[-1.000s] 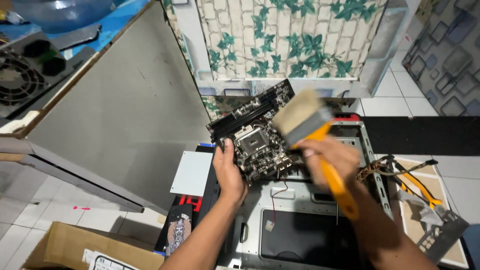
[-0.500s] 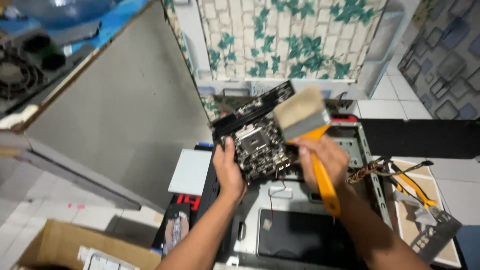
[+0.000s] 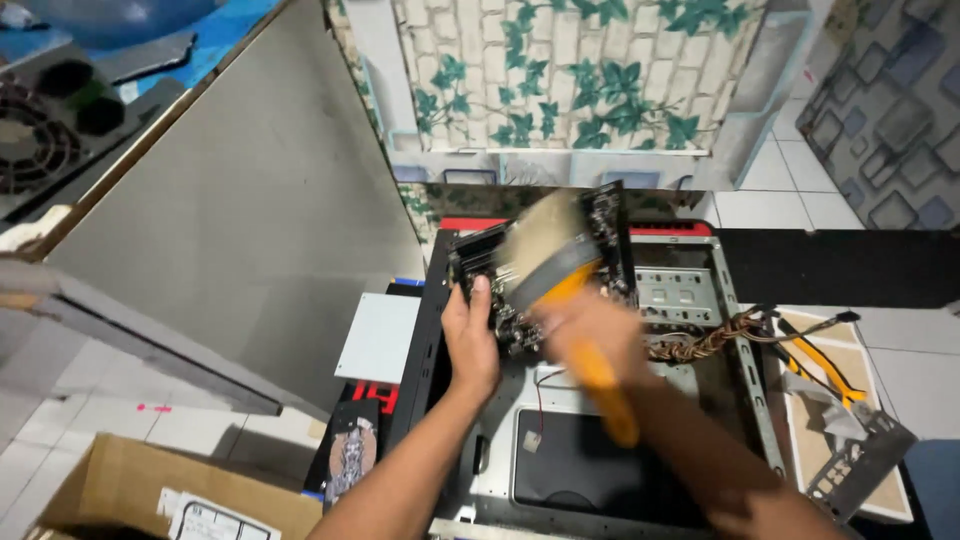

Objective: The person removes a motherboard from a computer case and uses a brush to clean dust off its surface. They then place the motherboard back into the case and handle a small component.

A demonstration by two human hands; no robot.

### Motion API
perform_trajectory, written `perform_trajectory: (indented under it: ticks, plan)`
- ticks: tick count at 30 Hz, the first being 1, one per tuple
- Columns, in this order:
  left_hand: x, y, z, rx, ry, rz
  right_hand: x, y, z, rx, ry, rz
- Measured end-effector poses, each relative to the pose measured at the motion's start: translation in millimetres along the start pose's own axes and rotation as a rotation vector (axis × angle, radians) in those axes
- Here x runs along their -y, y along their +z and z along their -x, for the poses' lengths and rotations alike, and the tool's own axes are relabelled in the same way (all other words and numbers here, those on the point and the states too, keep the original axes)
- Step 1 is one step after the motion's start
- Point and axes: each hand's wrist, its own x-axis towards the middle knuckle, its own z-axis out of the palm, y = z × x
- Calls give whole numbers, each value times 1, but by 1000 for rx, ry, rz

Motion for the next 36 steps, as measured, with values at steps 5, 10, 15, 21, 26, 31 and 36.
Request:
perform_trajectory:
  ticks: [5,10,15,21,26,31,36]
  plan:
    - [93,-39,-15,-5,-4,-5,-17,-10,5,158,-156,59]
    - [63,-24,-9,2,-22,5,-19,-4,-7,-107,151,1]
    - [112,-48,-21,2,-15,3,-11,3,-1,52,-286,-50]
    - [-17,-1,1,-9,-6,-40,-35,7,1,28,-156,-8]
    - [27,-28,-22,-97,13,14,-21,-3,-1,159,-56,-179]
    - [20,-26,-30,-184,3,153,-22,-9,-4,107,181,-30]
    - [-29,-17,-34,-360,11,324,13,-26,-39,357,128,-437]
